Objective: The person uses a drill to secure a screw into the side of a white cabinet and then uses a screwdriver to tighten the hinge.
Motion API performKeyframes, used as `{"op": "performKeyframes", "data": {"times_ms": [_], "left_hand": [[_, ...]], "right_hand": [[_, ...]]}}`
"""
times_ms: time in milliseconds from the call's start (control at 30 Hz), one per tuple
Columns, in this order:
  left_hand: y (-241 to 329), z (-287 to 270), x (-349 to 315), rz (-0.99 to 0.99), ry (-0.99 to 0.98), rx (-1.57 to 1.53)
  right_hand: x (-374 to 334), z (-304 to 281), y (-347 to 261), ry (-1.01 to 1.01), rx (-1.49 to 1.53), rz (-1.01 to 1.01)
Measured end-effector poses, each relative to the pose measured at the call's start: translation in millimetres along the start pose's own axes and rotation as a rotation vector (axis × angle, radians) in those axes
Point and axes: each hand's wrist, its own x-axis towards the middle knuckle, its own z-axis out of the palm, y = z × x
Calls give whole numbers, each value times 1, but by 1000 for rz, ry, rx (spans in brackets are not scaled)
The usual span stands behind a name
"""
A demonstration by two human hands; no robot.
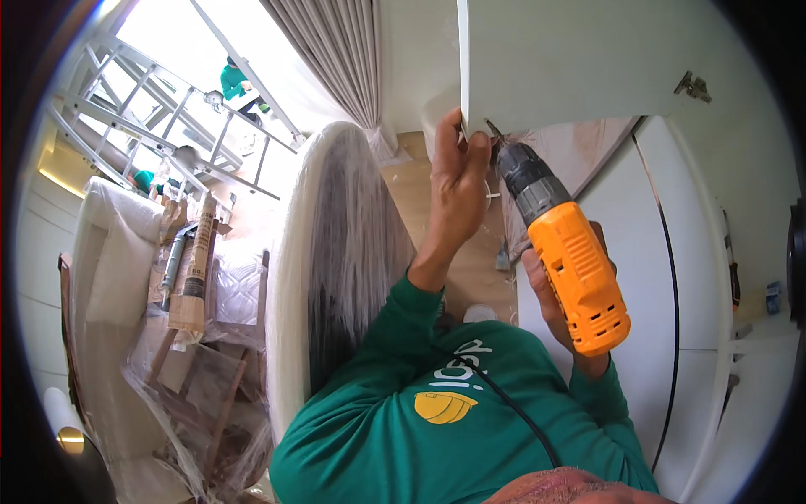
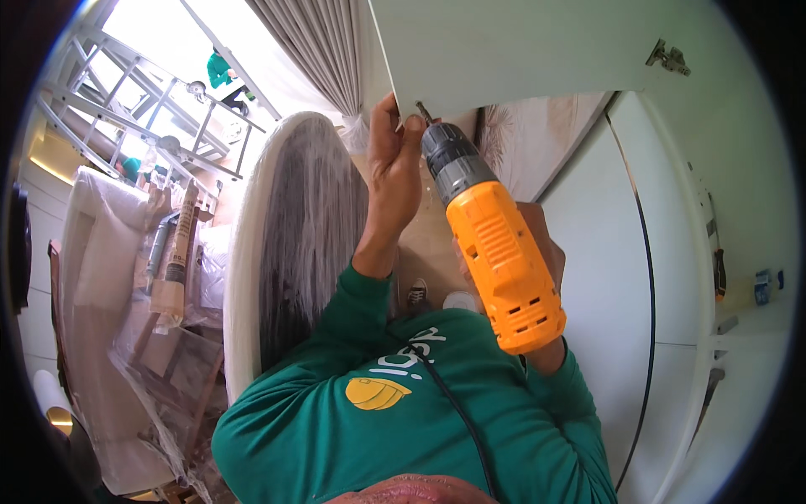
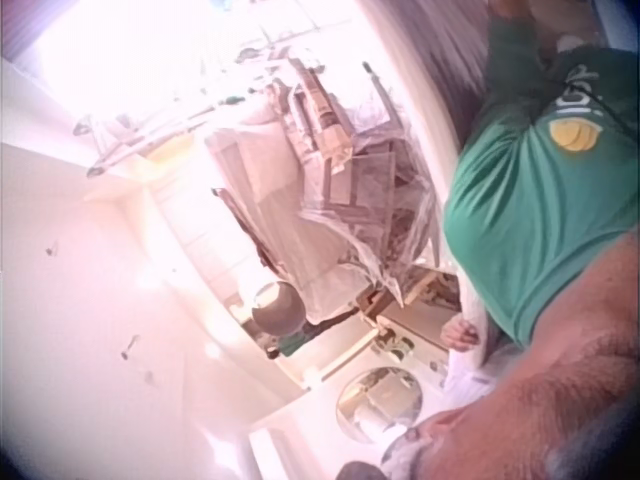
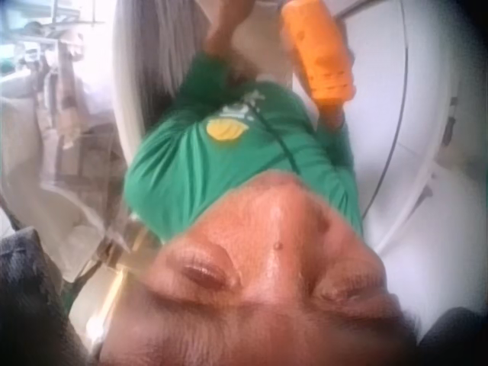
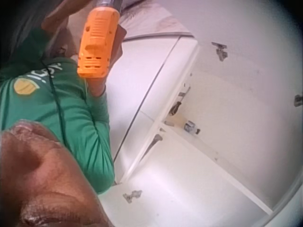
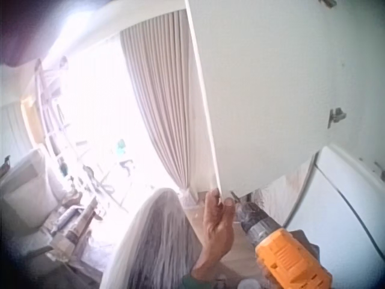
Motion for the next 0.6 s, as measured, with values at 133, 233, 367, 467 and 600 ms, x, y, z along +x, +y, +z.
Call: {"op": "performKeyframes", "data": {"times_ms": [133,233,367,467,600], "left_hand": [[6,-6,1,-13,-13,35],[6,-6,3,5,-1,24],[-3,-4,1,30,17,21],[-5,5,-1,74,44,-27],[-8,4,-3,68,54,33]], "right_hand": [[4,-3,5,-56,-411,-239],[-1,-7,8,-82,-502,-125],[-3,-2,4,-85,-492,-102],[-5,-6,13,-53,-631,-242],[-10,-10,16,-45,-740,-265]]}}
